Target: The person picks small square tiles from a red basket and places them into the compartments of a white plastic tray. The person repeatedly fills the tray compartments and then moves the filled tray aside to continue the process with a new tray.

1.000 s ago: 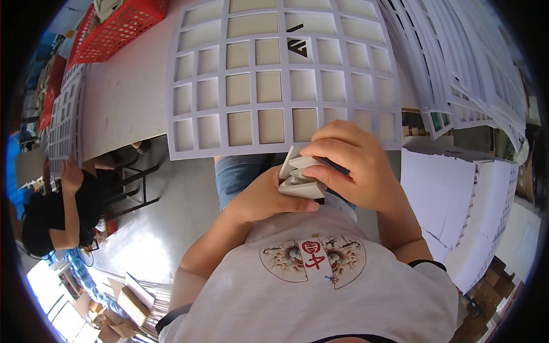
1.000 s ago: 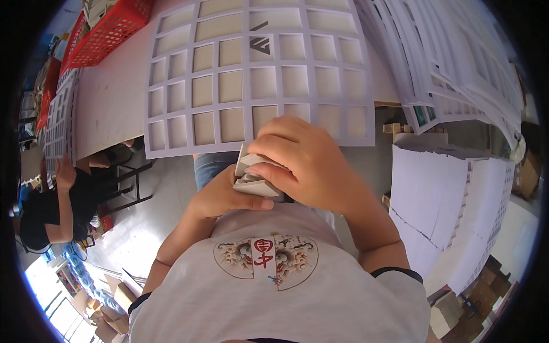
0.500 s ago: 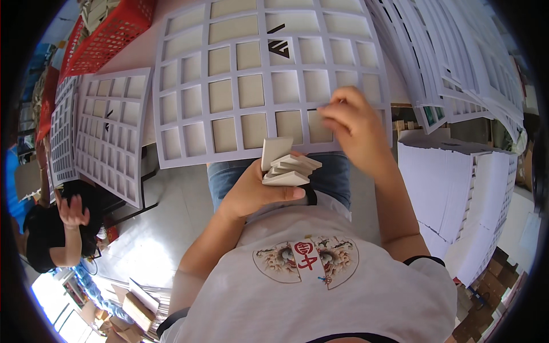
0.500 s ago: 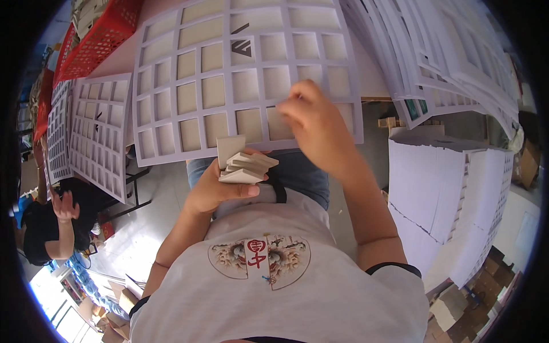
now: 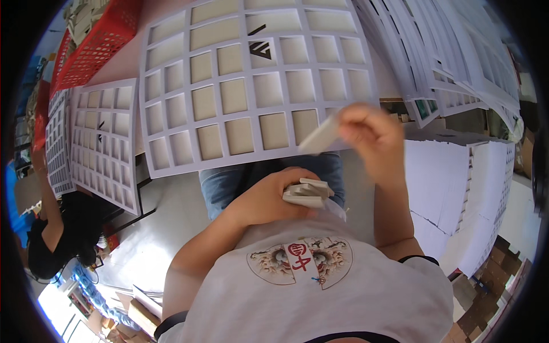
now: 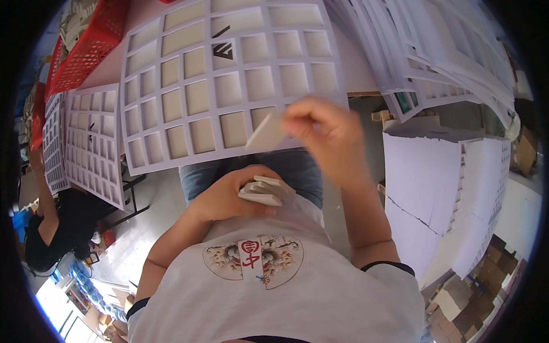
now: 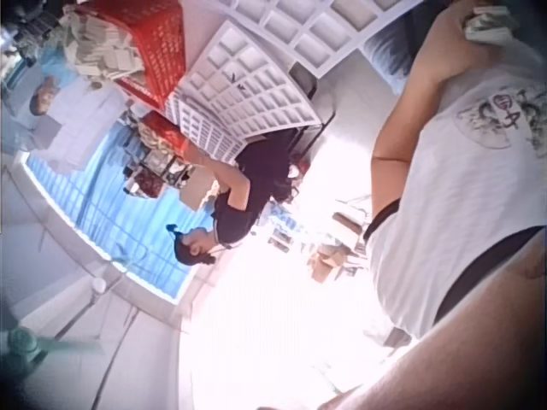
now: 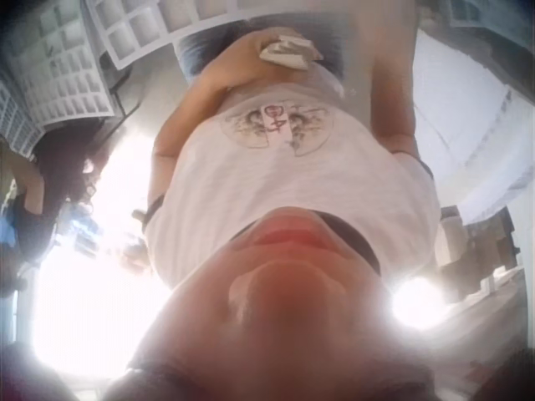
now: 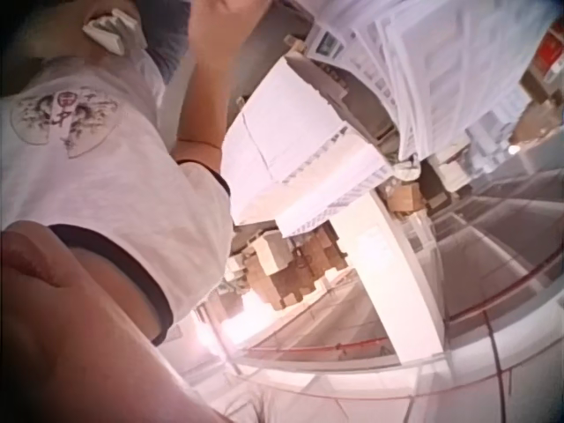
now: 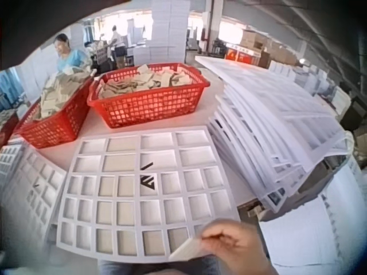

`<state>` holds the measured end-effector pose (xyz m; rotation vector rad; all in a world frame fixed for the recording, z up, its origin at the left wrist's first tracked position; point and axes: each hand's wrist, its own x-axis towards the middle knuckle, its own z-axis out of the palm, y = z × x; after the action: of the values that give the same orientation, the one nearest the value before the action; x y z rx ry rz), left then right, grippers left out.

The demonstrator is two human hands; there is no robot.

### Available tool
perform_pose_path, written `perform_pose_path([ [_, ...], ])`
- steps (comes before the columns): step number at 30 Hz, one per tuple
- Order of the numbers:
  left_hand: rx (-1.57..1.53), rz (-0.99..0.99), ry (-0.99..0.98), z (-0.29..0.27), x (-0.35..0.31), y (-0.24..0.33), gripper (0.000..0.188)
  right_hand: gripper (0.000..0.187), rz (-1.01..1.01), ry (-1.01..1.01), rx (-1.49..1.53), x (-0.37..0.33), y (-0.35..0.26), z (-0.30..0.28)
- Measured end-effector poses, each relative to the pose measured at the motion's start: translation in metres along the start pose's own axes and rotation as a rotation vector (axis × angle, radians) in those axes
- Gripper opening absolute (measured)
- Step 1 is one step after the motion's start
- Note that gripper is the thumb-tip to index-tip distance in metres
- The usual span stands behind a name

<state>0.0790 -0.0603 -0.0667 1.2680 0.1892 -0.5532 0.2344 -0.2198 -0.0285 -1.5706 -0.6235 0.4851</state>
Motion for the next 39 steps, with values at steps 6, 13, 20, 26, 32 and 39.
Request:
perform_pose_path([
  [6,-0.020,0.083,0.047,-0.002,0.009,0.001,0.056,0.008,-0.156,0.047,-0.492,0.020,0.023,-0.030],
  [13,-0.310,0.049,0.090,-0.005,0.010,0.001,0.055,0.013,-0.404,-0.152,-0.725,0.032,0.032,-0.045],
  [20,-0.370,0.024,0.052,-0.008,0.011,0.003,0.056,0.025,-0.492,-0.230,-0.952,0.002,0.020,-0.035],
  [26,-0.567,0.032,-0.034,-0.008,0.005,0.006,0.062,0.026,-0.270,-0.340,-0.326,-0.018,0.008,-0.016],
  [32,-0.653,0.206,0.123,0.008,0.004,0.005,0.077,0.013,-0.126,-0.121,-0.170,-0.022,0.003,-0.005],
  [39,-0.459,0.205,0.089,0.001,-0.006,0.002,0.063,0.013,0.009,0.297,-0.190,0.002,0.021,-0.061],
])
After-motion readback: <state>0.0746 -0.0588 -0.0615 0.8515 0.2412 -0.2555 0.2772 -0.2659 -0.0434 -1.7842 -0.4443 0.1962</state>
